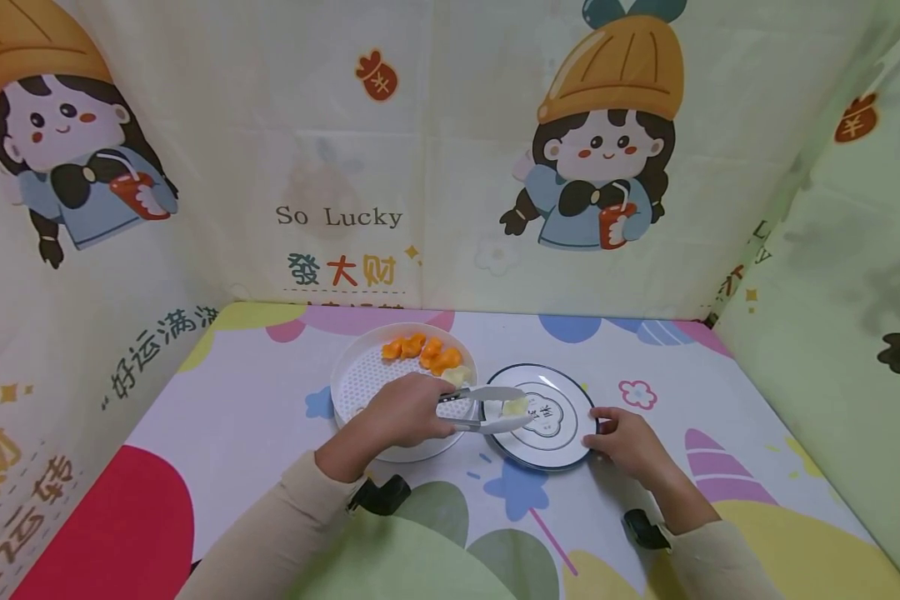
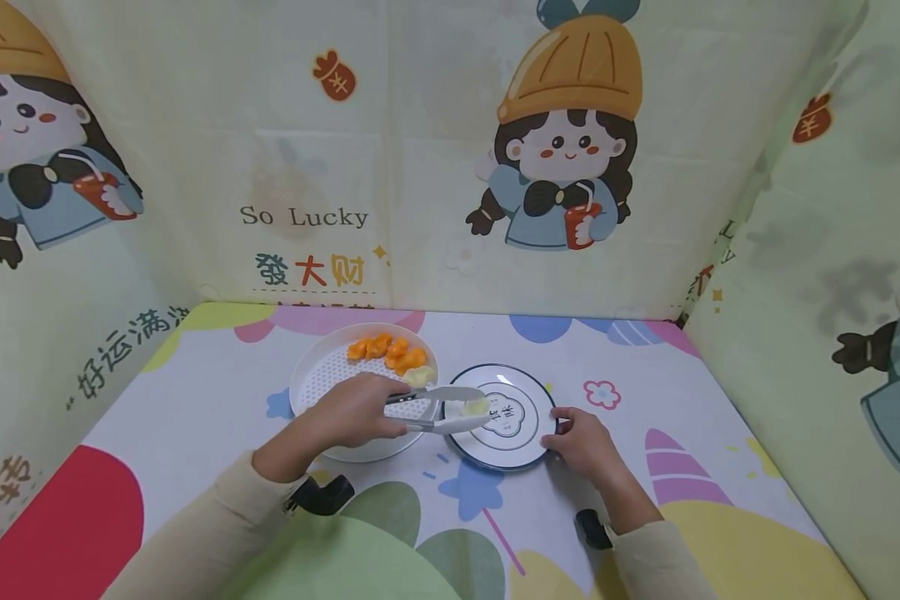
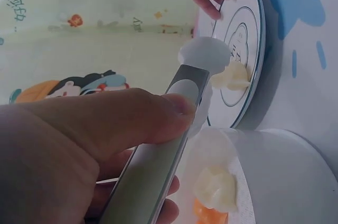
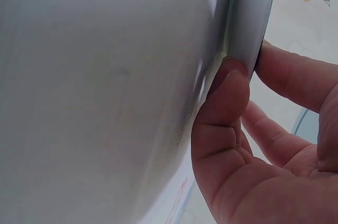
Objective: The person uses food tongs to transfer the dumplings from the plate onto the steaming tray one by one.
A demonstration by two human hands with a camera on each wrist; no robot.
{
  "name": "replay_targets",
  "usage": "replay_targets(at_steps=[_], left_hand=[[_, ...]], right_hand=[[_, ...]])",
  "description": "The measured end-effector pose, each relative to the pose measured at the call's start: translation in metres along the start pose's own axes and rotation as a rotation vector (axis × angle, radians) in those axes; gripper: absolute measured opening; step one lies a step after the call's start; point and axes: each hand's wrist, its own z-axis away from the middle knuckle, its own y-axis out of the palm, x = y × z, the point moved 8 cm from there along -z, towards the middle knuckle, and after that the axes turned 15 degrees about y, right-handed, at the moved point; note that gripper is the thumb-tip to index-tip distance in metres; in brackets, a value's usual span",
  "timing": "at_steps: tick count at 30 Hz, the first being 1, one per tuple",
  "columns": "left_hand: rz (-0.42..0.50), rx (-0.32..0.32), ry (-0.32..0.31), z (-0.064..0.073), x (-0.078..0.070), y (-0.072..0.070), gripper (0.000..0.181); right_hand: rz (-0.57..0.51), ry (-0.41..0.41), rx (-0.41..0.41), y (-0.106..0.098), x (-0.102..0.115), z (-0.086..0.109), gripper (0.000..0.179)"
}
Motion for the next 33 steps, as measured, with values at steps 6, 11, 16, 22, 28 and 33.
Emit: replay_targets(at_steps=[6,11,16,22,28,33], left_hand=[[-0.031,-0.004,0.001,-0.004,0.0,-0.001,0.043],[-0.031,0.0,0.012,-0.007,-0.001,-0.001,0.041],[-0.037,0.01,0.025,-0.01,-0.002,0.002,0.037],[-0.069,0.023,0.023,-0.013,-0.004,0.007,0.032],[-0.103,0.027,0.02,-0.015,-0.007,0.009,0.031],[-0.097,0.033,0.014,-0.018,-0.009,0.016,0.032]], right_hand=[[0.013,-0.016,-0.005,0.0,0.0,0.0,0.058],[0.028,-0.015,-0.005,-0.002,0.0,-0.001,0.058],[0.02,-0.015,0.0,-0.002,0.0,-0.001,0.059],[0.015,-0.022,0.0,0.0,0.001,0.0,0.058],[0.011,-0.014,0.003,0.0,0.0,0.0,0.058],[0.005,-0.01,0.01,0.0,0.0,-0.001,0.059]])
